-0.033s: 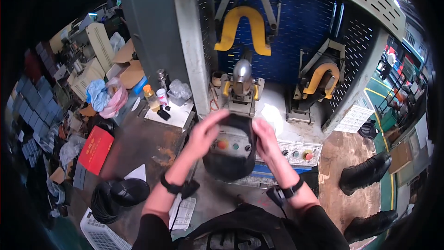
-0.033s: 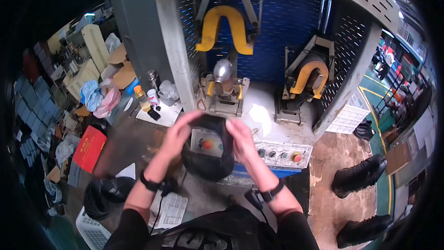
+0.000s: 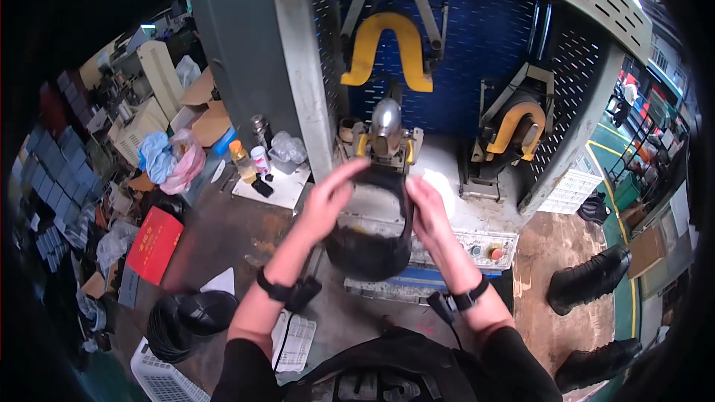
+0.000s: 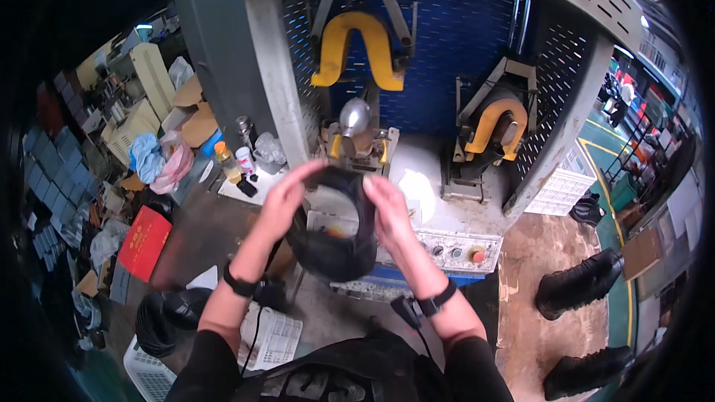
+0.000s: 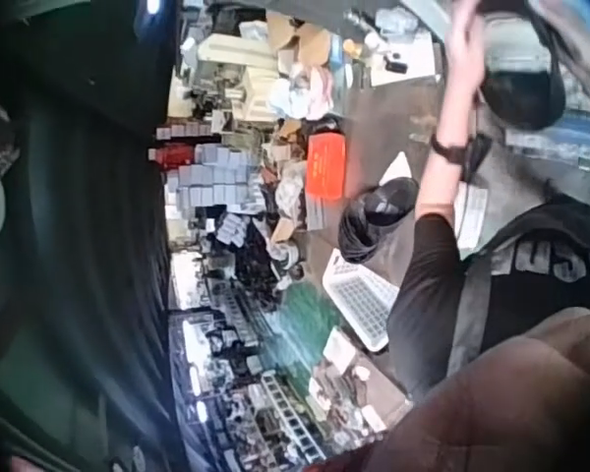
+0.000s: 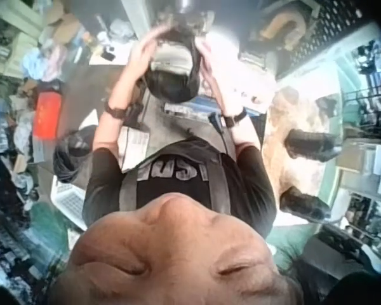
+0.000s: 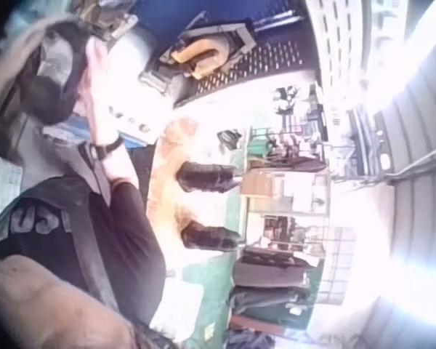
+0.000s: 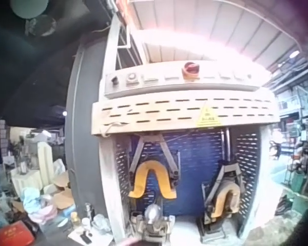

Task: Shaping the heel section of shoe uppers using a specialized industrial molding machine in a factory.

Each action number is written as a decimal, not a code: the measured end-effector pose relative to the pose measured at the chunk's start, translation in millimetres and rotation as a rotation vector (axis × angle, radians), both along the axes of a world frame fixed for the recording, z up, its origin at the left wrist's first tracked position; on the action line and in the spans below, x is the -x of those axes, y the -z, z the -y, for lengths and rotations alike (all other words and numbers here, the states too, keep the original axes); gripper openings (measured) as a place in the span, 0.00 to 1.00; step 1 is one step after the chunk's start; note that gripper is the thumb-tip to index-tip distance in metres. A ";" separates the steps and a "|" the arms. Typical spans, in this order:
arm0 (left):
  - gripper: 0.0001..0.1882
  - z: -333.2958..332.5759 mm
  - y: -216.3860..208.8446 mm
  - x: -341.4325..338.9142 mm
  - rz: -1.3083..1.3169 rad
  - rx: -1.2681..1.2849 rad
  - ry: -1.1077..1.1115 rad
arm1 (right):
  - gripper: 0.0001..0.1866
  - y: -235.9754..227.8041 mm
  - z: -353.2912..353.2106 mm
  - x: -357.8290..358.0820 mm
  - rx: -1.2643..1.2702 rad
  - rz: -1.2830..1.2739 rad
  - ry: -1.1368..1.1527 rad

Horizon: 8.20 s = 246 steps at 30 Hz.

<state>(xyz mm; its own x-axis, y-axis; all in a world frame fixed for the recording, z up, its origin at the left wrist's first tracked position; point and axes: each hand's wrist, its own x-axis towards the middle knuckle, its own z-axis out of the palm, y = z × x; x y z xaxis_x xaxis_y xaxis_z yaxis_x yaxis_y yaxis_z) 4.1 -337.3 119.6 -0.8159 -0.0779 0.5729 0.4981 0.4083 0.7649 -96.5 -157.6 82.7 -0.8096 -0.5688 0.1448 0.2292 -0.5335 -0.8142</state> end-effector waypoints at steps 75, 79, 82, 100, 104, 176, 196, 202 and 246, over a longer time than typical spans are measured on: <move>0.21 74.1 192.3 4.5 0.548 -0.577 0.032 | 0.23 241.7 132.8 274.3 -0.594 0.041 0.748; 0.21 79.6 210.2 -13.5 0.591 -0.646 0.066 | 0.23 244.2 157.9 284.0 -0.522 0.058 0.737; 0.21 81.0 214.0 -19.8 0.611 -0.629 0.063 | 0.24 250.1 156.7 297.4 -0.471 0.072 0.748; 0.19 -29.5 160.6 31.5 0.521 -0.452 0.011 | 0.26 183.6 111.4 211.3 -0.470 0.393 0.223; 0.12 -111.5 112.8 84.9 0.350 -0.373 0.085 | 0.21 152.1 -24.6 115.1 -0.411 0.274 -0.124; 0.15 -122.6 295.4 -75.8 0.943 0.430 -0.275 | 0.13 293.3 -381.0 -30.7 -0.688 0.446 0.248; 0.27 219.1 201.8 -359.2 1.085 0.435 -1.188 | 0.10 171.5 66.1 -144.9 -0.709 -0.382 -0.566; 0.42 124.4 134.1 -217.6 1.035 0.082 -0.422 | 0.29 62.4 97.0 -161.7 -0.707 -1.392 -0.168; 0.20 -258.0 -33.7 293.1 -0.016 -0.046 0.324 | 0.23 17.6 -294.0 135.2 0.088 0.396 0.159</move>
<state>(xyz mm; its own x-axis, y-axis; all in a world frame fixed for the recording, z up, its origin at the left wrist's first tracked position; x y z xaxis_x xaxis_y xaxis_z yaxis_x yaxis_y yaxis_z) -289.1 -79.4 153.3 -0.7933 0.1583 0.5879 0.6088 0.1913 0.7699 -231.7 136.4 65.1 -0.8889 -0.4323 -0.1517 0.4241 -0.6510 -0.6296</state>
